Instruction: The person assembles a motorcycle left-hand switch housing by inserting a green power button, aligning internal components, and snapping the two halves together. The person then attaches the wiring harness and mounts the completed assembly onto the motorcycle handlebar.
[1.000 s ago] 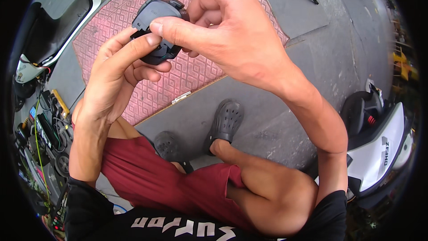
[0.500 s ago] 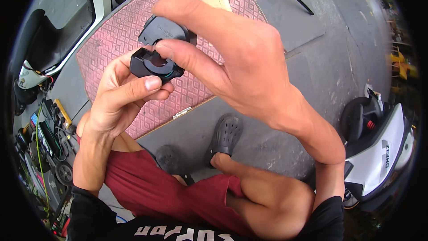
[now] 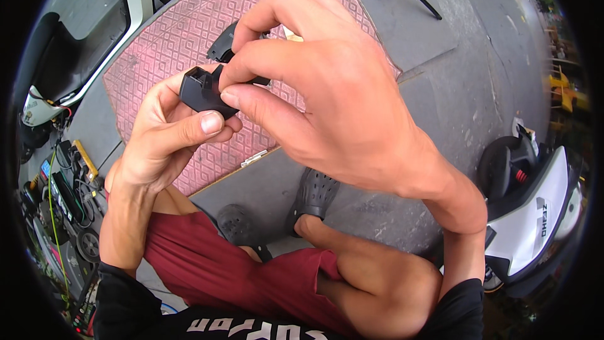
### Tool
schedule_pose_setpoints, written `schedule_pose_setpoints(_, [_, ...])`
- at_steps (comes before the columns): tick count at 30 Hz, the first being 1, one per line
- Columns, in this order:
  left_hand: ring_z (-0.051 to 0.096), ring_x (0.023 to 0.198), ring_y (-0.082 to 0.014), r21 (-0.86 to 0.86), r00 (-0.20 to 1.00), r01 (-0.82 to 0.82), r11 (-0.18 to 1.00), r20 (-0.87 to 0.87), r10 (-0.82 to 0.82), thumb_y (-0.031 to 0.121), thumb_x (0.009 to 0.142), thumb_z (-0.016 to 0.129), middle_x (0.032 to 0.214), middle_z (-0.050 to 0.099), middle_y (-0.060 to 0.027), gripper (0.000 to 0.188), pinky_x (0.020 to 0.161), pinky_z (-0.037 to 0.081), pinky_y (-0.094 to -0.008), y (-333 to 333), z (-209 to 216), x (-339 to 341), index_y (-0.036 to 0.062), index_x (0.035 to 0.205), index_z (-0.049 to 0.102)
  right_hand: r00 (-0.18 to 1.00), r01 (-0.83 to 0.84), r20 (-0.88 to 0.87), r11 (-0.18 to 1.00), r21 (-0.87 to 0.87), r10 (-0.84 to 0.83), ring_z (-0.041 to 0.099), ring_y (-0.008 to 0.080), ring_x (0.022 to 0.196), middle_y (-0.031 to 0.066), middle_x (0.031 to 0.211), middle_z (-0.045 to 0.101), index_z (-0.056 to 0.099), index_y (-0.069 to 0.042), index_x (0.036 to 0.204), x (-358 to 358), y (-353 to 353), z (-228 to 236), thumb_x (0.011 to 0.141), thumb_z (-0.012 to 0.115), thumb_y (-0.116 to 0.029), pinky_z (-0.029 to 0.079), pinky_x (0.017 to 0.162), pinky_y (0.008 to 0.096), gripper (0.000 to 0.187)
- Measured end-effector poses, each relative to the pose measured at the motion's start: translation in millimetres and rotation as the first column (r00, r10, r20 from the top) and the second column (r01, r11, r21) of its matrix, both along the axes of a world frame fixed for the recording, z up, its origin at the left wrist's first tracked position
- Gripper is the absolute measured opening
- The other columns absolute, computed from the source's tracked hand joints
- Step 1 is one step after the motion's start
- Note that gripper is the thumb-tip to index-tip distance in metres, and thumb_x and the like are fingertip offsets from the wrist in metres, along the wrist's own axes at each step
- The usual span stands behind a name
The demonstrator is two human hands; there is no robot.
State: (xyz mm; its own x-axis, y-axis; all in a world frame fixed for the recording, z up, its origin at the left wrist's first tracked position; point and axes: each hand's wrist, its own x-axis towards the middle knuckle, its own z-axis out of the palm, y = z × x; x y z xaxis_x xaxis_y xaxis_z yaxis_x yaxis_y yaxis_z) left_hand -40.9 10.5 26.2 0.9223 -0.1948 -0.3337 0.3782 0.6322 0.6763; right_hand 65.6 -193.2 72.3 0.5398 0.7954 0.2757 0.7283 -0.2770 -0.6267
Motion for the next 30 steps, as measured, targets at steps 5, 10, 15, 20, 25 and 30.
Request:
schedule_pose_setpoints(5, [0.076, 0.099, -0.0217, 0.082, 1.000, 0.012, 0.997, 0.023, -0.014, 0.002, 0.089, 0.080, 0.116, 0.072, -0.0131, 0.051, 0.087, 0.064, -0.0306, 1, -8, 0, -0.0032, 0.135, 0.060, 1.000, -0.005, 0.009, 0.997, -0.077, 0.006, 0.064, 0.0191, 0.093, 0.0048, 0.097, 0.068, 0.079, -0.004, 0.096, 3, -4, -3, 0.085, 0.082, -0.003, 0.051, 0.082, 0.0330, 0.012])
schedule_pose_setpoints(10, [0.076, 0.098, -0.0213, 0.064, 1.000, -0.019, 0.998, 0.020, 0.017, 0.006, 0.094, 0.075, 0.116, 0.072, -0.0163, 0.040, 0.088, 0.066, -0.0293, 0, -8, -2, -0.0052, 0.130, 0.061, 0.975, -0.054, -0.218, 0.998, -0.011, 0.051, 0.065, 0.0182, 0.090, 0.0059, 0.093, 0.069, 0.078, -0.002, 0.095, 3, 11, 10, 0.090, 0.080, -0.008, 0.050, 0.081, 0.0328, 0.007])
schedule_pose_setpoints(15, [0.077, 0.098, -0.0205, 0.017, 0.999, 0.034, 0.999, -0.026, -0.034, 0.007, 0.097, 0.072, 0.117, 0.072, -0.0173, 0.039, 0.088, 0.066, -0.0288, 0, -7, 0, -0.0054, 0.132, 0.061, 0.961, -0.126, -0.255, 0.990, -0.056, 0.107, 0.066, 0.0198, 0.086, 0.0076, 0.089, 0.070, 0.078, -0.003, 0.095, 14, 5, 14, 0.091, 0.079, -0.011, 0.051, 0.077, 0.0342, 0.009])
schedule_pose_setpoints(20, [0.076, 0.098, -0.0199, 0.150, 0.999, -0.030, 0.988, 0.040, 0.025, 0.007, 0.097, 0.073, 0.120, 0.072, -0.0174, 0.050, 0.088, 0.065, -0.0285, -5, -9, -3, -0.0057, 0.142, 0.055, 0.968, -0.126, -0.227, 0.991, -0.053, 0.111, 0.068, 0.0213, 0.082, 0.0094, 0.085, 0.071, 0.077, -0.005, 0.096, 15, 4, 15, 0.091, 0.079, -0.013, 0.052, 0.074, 0.0356, 0.010])
schedule_pose_setpoints(25, [0.076, 0.099, -0.0220, 0.342, 0.968, -0.206, 0.917, 0.210, 0.139, 0.004, 0.094, 0.076, 0.123, 0.070, -0.0166, 0.061, 0.089, 0.064, -0.0307, -18, -7, 0, -0.0039, 0.149, 0.050, 0.983, -0.123, -0.119, 0.981, 0.152, 0.141, 0.068, 0.0226, 0.083, 0.0070, 0.089, 0.070, 0.076, -0.005, 0.095, 33, 1, -21, 0.088, 0.083, -0.015, 0.052, 0.073, 0.0352, 0.013])
schedule_pose_setpoints(30, [0.071, 0.111, -0.0233, 0.282, 0.939, -0.257, 0.924, 0.297, 0.171, -0.002, 0.093, 0.075, 0.133, 0.065, -0.0176, 0.064, 0.092, 0.064, -0.0359, -12, -15, -2, -0.0050, 0.150, 0.048, 0.960, -0.050, 0.273, 0.998, -0.032, 0.057, 0.064, 0.0238, 0.098, 0.0038, 0.098, 0.071, 0.078, -0.007, 0.089, 1, 14, 14, 0.074, 0.086, -0.006, 0.050, 0.088, 0.0356, 0.017])
